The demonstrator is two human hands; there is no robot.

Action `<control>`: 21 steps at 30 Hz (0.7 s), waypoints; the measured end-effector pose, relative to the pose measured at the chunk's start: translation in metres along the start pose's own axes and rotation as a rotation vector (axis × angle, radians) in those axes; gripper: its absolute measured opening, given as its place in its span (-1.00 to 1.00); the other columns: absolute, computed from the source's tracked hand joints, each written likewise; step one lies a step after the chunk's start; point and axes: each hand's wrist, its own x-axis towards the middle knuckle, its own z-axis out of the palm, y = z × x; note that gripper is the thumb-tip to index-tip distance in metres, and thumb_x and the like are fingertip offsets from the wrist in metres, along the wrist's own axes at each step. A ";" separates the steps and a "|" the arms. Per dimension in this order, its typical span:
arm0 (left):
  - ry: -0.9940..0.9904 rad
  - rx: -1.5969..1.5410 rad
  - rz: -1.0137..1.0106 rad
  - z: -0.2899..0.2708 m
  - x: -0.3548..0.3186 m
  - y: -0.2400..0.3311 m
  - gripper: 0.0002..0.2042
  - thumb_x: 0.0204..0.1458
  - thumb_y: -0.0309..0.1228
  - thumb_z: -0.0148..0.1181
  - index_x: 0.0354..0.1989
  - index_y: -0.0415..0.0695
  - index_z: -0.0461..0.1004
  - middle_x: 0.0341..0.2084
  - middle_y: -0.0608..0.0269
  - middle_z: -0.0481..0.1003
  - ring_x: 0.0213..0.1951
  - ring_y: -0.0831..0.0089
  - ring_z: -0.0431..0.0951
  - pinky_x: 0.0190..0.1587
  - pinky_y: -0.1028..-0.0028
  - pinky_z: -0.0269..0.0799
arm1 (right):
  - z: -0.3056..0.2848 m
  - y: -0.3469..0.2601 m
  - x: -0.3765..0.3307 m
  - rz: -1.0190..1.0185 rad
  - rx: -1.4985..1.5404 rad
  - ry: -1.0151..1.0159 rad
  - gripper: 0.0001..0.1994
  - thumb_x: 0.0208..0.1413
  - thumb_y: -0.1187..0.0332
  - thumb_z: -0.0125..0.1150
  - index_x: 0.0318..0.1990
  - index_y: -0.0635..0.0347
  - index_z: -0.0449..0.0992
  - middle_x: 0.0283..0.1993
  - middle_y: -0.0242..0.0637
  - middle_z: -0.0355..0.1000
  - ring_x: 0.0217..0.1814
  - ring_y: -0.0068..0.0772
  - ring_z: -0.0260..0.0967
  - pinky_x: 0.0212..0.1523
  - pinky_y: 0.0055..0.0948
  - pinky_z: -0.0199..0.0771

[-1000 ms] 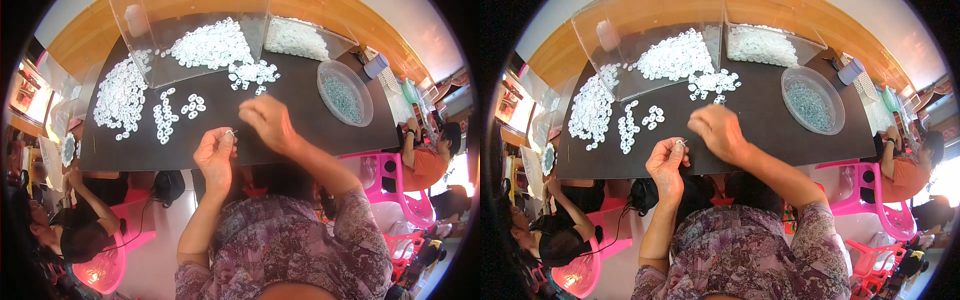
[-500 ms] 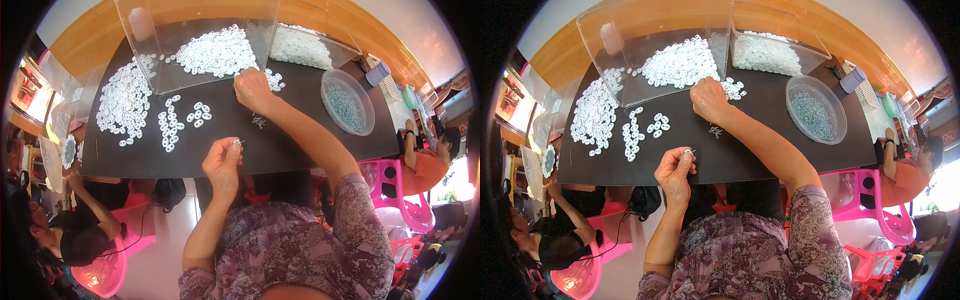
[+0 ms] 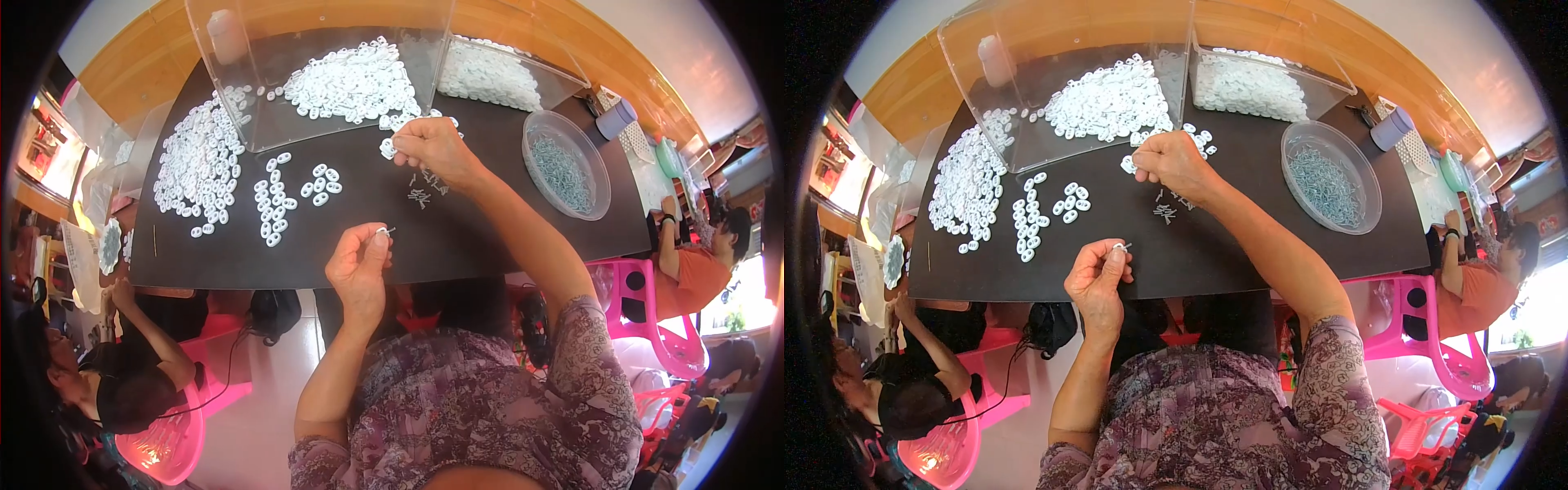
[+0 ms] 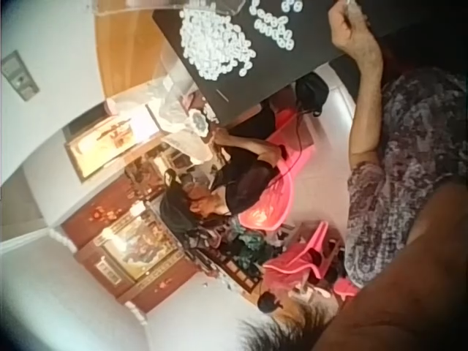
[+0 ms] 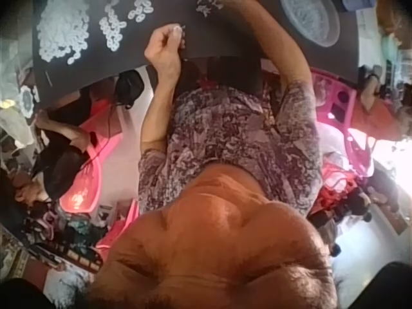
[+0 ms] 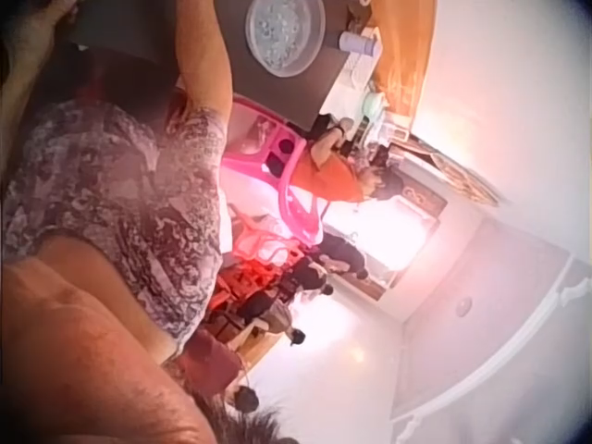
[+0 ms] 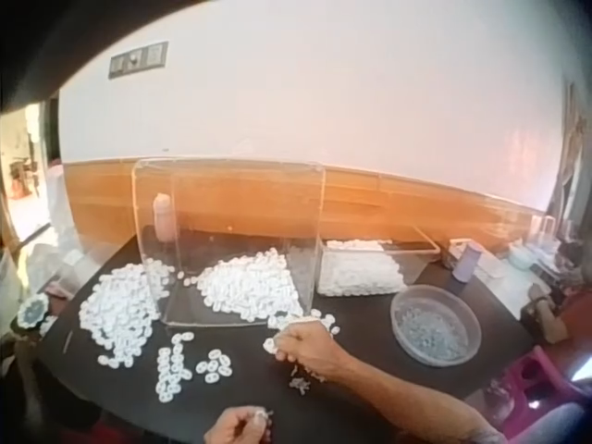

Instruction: Assembling small white plastic components by inserting metal pins at a manufacturing workbench.

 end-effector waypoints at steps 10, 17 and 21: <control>0.015 0.045 0.021 0.002 0.001 -0.001 -0.92 0.06 -0.53 0.12 -0.32 -0.30 0.47 -0.52 0.25 0.47 -0.56 0.62 0.39 -0.50 0.65 0.33 | -0.006 -0.005 -0.011 0.102 0.105 -0.019 -0.83 0.00 0.40 0.12 -0.49 0.34 0.51 -0.54 -0.27 0.49 -0.60 -0.67 0.30 -0.66 -0.67 0.24; 0.013 0.048 0.037 0.001 -0.001 -0.001 -0.90 0.07 -0.51 0.13 -0.32 -0.30 0.46 -0.52 0.25 0.47 -0.55 0.62 0.39 -0.51 0.64 0.34 | -0.006 -0.011 -0.027 0.091 0.223 -0.056 -0.85 -0.01 0.40 0.19 -0.40 0.36 0.50 -0.51 -0.26 0.48 -0.56 -0.62 0.36 -0.59 -0.69 0.30; 0.008 0.040 0.037 0.001 -0.001 -0.001 -0.89 0.07 -0.50 0.13 -0.31 -0.30 0.46 -0.52 0.25 0.48 -0.55 0.62 0.39 -0.51 0.64 0.34 | -0.005 -0.012 -0.035 0.062 0.271 -0.063 -0.85 -0.03 0.41 0.25 -0.35 0.33 0.50 -0.48 -0.33 0.45 -0.50 -0.61 0.37 -0.50 -0.68 0.32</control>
